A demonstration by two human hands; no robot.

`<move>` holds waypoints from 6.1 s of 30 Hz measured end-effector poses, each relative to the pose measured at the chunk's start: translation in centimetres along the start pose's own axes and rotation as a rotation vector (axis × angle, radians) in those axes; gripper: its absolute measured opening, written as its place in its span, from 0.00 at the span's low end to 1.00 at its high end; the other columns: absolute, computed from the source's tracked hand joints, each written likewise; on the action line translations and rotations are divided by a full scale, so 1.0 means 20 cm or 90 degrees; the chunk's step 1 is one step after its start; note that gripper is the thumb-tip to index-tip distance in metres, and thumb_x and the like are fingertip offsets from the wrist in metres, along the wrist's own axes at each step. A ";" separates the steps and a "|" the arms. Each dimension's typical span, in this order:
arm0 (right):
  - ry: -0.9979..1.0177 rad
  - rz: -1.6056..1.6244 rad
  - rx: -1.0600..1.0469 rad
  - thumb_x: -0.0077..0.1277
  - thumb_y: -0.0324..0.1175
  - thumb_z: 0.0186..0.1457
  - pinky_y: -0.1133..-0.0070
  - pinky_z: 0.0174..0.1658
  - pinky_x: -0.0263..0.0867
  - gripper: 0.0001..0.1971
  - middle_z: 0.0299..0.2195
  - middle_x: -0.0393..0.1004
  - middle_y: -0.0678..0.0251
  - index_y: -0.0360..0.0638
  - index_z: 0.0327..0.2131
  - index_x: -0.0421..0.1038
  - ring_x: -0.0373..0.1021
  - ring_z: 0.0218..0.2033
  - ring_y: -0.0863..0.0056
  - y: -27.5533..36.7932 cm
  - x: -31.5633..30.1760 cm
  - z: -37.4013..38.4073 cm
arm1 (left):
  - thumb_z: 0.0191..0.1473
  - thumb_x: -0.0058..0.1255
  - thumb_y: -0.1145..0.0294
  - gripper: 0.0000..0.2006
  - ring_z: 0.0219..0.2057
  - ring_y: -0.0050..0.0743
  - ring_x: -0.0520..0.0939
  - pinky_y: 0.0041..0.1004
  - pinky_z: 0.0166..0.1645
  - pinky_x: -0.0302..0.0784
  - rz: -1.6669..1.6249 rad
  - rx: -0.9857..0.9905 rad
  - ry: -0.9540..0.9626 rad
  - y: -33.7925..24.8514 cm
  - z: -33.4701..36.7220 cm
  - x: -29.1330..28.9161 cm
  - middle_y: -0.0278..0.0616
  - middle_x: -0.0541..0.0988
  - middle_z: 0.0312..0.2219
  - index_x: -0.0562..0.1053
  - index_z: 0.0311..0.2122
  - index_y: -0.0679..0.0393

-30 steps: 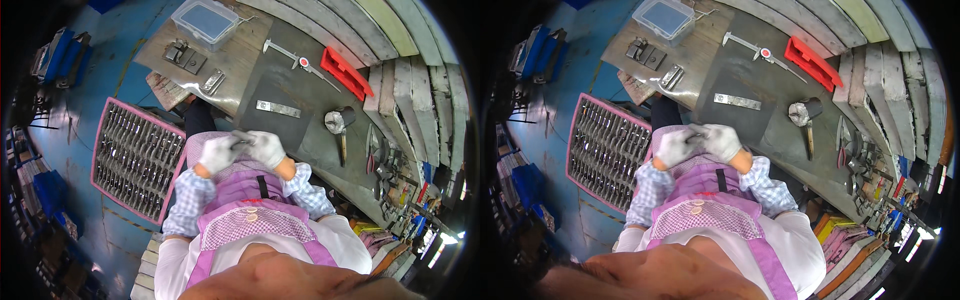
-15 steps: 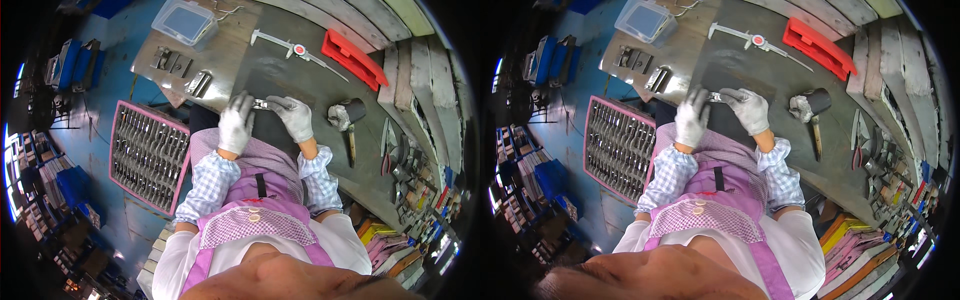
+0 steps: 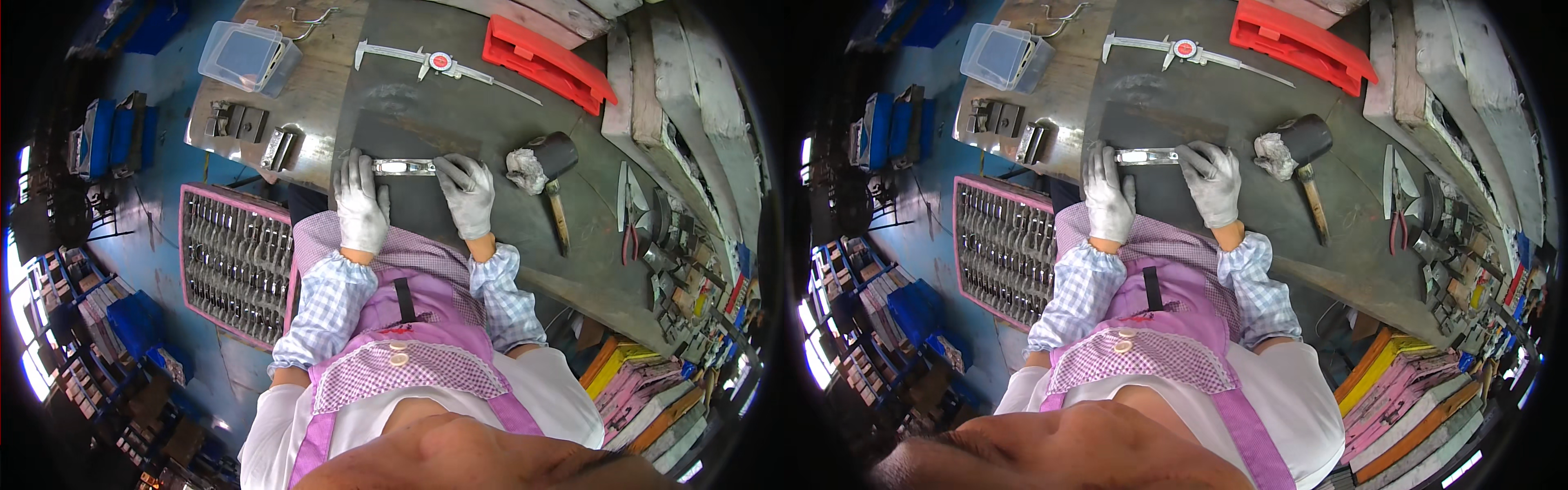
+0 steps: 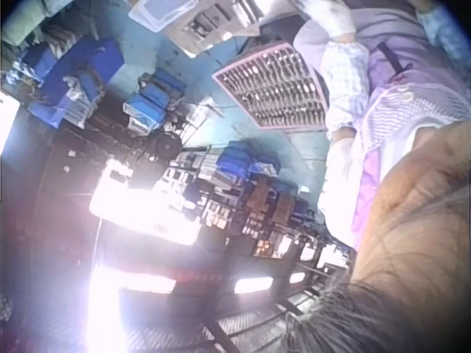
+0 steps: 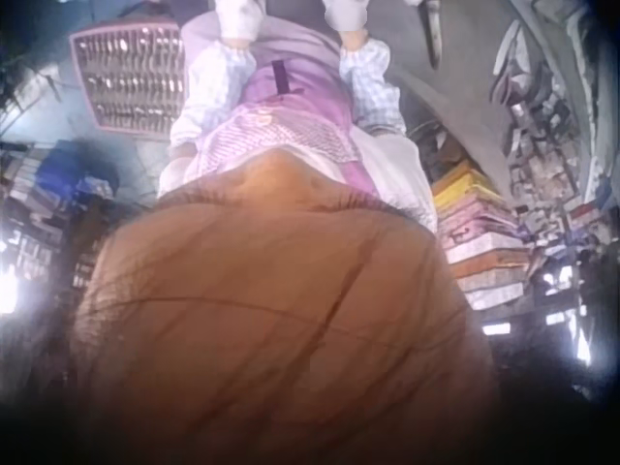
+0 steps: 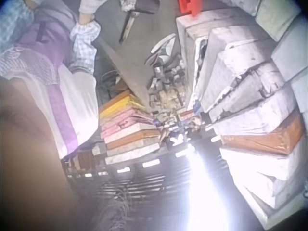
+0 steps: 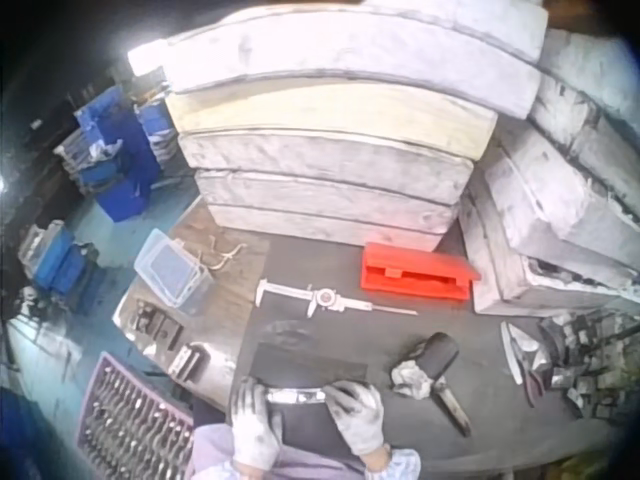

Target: Checking and adjusting small metal components using a rubber mallet and caliper, then sorting them into a tray.

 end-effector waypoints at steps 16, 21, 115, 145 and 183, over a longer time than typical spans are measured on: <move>0.143 0.217 0.064 0.55 0.18 0.43 0.71 0.43 0.75 0.18 0.33 0.83 0.62 0.42 0.41 0.83 0.80 0.35 0.63 0.68 0.21 0.18 | 0.56 0.59 0.62 0.25 0.54 0.53 0.79 0.40 0.55 0.76 -0.279 -0.069 0.089 0.16 -0.09 -0.44 0.51 0.79 0.51 0.72 0.57 0.59; 0.334 0.273 0.176 0.54 0.20 0.55 0.74 0.50 0.72 0.13 0.41 0.82 0.58 0.41 0.43 0.82 0.79 0.45 0.68 0.74 0.50 0.17 | 0.56 0.55 0.77 0.18 0.43 0.44 0.86 0.36 0.51 0.80 -0.413 -0.270 -0.047 0.91 -0.56 -0.64 0.52 0.84 0.43 0.76 0.53 0.61; 0.046 0.123 0.137 0.66 0.30 0.47 0.72 0.39 0.69 0.10 0.39 0.81 0.73 0.52 0.37 0.84 0.75 0.35 0.69 -0.04 0.04 0.07 | 0.59 0.51 0.66 0.33 0.66 0.65 0.62 0.59 0.70 0.54 0.039 -0.038 -0.009 0.06 -0.01 -0.02 0.64 0.59 0.65 0.55 0.66 0.66; 0.228 0.249 0.007 0.55 0.20 0.44 0.68 0.47 0.72 0.21 0.37 0.82 0.63 0.47 0.44 0.82 0.78 0.39 0.63 0.62 0.31 0.14 | 0.57 0.55 0.69 0.25 0.50 0.56 0.80 0.41 0.56 0.76 -0.383 -0.229 0.103 0.19 -0.15 -0.39 0.58 0.79 0.47 0.70 0.60 0.61; 0.276 0.178 0.110 0.60 0.27 0.51 0.72 0.43 0.74 0.13 0.41 0.81 0.62 0.45 0.42 0.82 0.78 0.38 0.60 0.95 0.50 0.19 | 0.59 0.54 0.54 0.15 0.32 0.52 0.86 0.44 0.39 0.82 -0.048 -0.366 0.108 1.70 -0.80 -0.77 0.51 0.85 0.30 0.81 0.48 0.47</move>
Point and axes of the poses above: each hand's wrist, its own z-axis towards the middle knuckle, its own x-axis out of the palm, y = z × x, the point moved 8 cm from there along z, towards the middle knuckle
